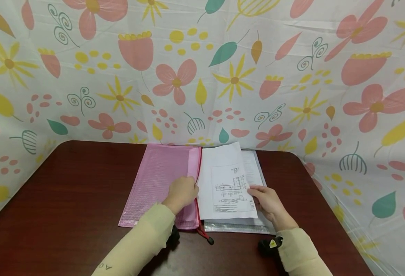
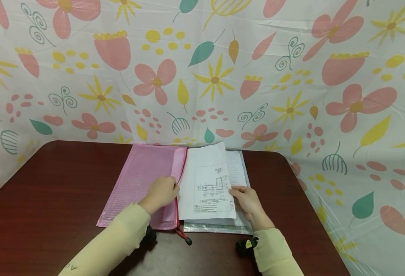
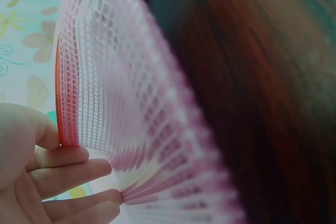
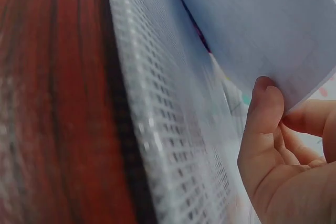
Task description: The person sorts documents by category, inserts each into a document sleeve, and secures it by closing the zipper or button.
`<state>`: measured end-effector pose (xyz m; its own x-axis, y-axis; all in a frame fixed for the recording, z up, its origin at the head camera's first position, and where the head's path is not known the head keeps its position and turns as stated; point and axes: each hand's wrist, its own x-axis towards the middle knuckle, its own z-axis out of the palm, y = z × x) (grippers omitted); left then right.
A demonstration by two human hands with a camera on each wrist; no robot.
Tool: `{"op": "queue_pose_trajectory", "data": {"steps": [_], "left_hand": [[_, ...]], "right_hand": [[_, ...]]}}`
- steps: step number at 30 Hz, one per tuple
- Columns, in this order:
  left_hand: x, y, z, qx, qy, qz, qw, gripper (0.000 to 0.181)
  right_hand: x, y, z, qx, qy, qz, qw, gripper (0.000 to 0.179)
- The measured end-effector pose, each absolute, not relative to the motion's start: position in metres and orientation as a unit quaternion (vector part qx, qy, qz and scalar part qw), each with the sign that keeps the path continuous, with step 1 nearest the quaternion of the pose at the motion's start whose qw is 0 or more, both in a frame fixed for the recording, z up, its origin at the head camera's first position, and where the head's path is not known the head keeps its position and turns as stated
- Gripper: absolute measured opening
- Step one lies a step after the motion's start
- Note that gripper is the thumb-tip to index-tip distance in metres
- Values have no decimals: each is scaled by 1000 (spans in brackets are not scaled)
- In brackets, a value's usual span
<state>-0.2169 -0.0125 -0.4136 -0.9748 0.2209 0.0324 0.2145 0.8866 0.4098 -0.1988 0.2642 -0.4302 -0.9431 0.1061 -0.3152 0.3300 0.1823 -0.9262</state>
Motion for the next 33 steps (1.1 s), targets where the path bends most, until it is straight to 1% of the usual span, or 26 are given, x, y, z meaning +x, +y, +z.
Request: {"op": "queue_pose_trajectory", "data": {"steps": [13, 20, 26, 33], "left_hand": [[-216, -13, -418, 100, 967, 232, -21, 27], [-216, -15, -422, 102, 965, 241, -33, 27], [-215, -17, -426, 110, 956, 267, -46, 30], [-215, -20, -432, 116, 953, 275, -59, 28]], "right_hand": [[-201, 253, -430, 140, 745, -646, 91, 44], [-202, 251, -431, 141, 742, -648, 97, 45], [-203, 250, -433, 138, 740, -651, 100, 47], [-203, 251, -432, 133, 742, -650, 97, 48]]}}
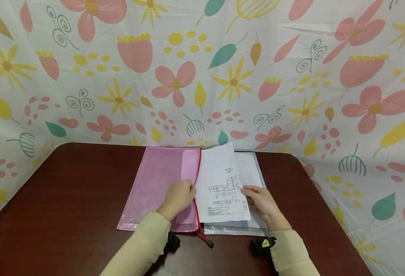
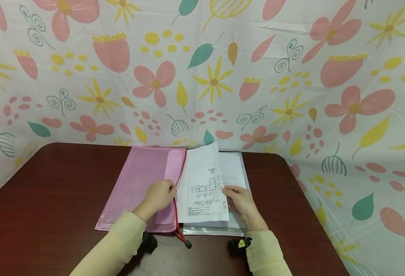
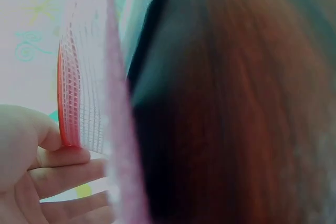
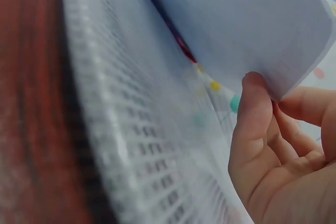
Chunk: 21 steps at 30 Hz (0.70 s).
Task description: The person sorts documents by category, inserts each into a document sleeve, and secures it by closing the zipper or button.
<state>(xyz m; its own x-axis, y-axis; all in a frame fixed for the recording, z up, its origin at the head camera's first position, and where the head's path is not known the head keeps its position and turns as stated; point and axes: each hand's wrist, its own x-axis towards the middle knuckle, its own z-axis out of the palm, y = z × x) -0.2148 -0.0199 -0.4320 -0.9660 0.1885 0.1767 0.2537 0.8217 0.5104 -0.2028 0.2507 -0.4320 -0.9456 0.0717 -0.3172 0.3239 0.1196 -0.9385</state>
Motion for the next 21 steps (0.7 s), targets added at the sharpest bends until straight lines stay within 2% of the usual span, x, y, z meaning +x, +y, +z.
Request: {"op": "queue_pose_trajectory", "data": {"steps": [9, 21], "left_hand": [[-214, -17, -431, -119, -953, -273, 62, 27], [-211, -24, -437, -114, -940, -308, 89, 27]], "right_hand": [[-201, 255, -432, 128, 738, -657, 91, 46], [-202, 247, -435, 133, 738, -656, 80, 44]]}}
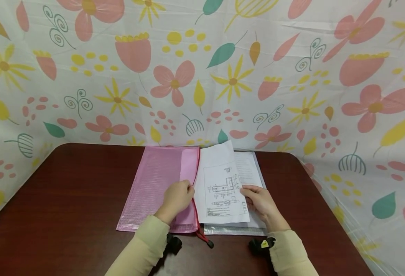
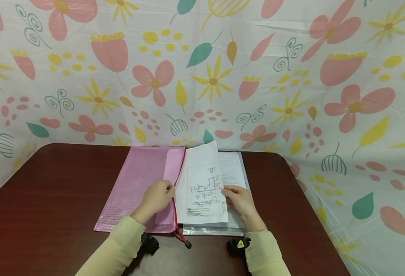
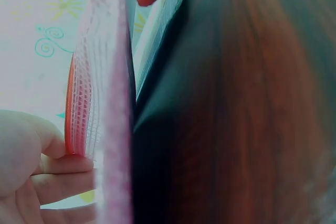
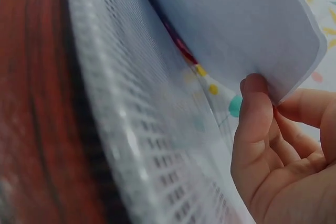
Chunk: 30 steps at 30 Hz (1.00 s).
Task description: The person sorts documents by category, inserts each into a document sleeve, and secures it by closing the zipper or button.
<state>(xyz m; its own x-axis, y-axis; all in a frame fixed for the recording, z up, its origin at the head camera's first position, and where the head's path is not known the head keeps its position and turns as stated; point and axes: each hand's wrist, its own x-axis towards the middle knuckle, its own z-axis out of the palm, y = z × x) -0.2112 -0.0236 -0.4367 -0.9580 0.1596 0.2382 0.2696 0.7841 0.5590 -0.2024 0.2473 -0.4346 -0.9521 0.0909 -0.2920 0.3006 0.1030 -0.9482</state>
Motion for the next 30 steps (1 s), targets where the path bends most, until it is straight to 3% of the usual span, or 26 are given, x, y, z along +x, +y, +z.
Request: {"op": "queue_pose_trajectory", "data": {"steps": [30], "left_hand": [[-211, -23, -433, -107, -936, -322, 90, 24]], "right_hand": [[-201, 229, -437, 127, 730, -668, 70, 40]]}}
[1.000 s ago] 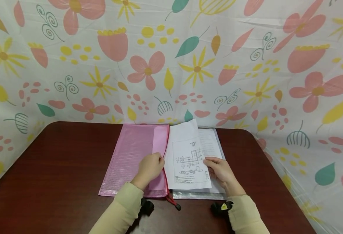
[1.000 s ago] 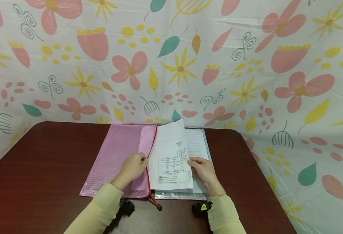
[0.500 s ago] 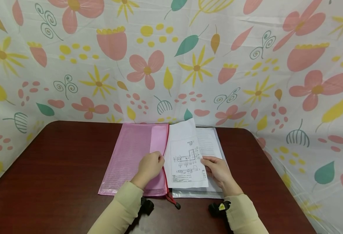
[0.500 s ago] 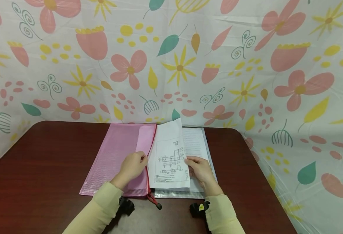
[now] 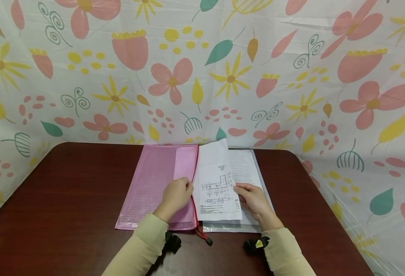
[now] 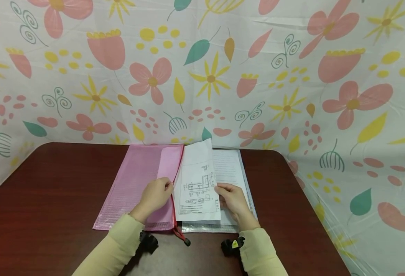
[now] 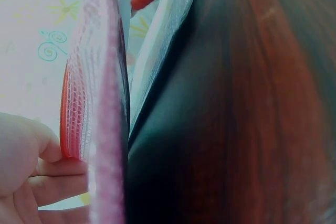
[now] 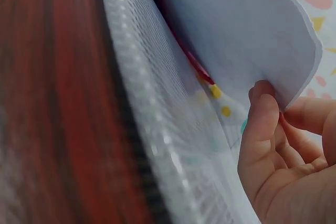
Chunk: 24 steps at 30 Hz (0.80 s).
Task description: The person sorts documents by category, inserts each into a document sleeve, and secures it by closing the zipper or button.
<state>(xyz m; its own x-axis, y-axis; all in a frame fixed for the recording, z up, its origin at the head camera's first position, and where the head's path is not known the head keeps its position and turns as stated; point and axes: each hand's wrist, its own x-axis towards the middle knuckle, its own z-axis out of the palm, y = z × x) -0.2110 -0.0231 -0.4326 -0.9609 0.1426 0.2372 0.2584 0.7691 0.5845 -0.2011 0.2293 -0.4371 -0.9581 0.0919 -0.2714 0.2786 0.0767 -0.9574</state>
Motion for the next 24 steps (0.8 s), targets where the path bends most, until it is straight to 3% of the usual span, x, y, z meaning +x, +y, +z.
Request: {"op": "queue_pose_trajectory", "data": {"steps": [24], "left_hand": [[-212, -24, -432, -101, -932, -333, 106, 22]], "right_hand": [[-208, 220, -428, 108, 739, -660, 83, 40]]}}
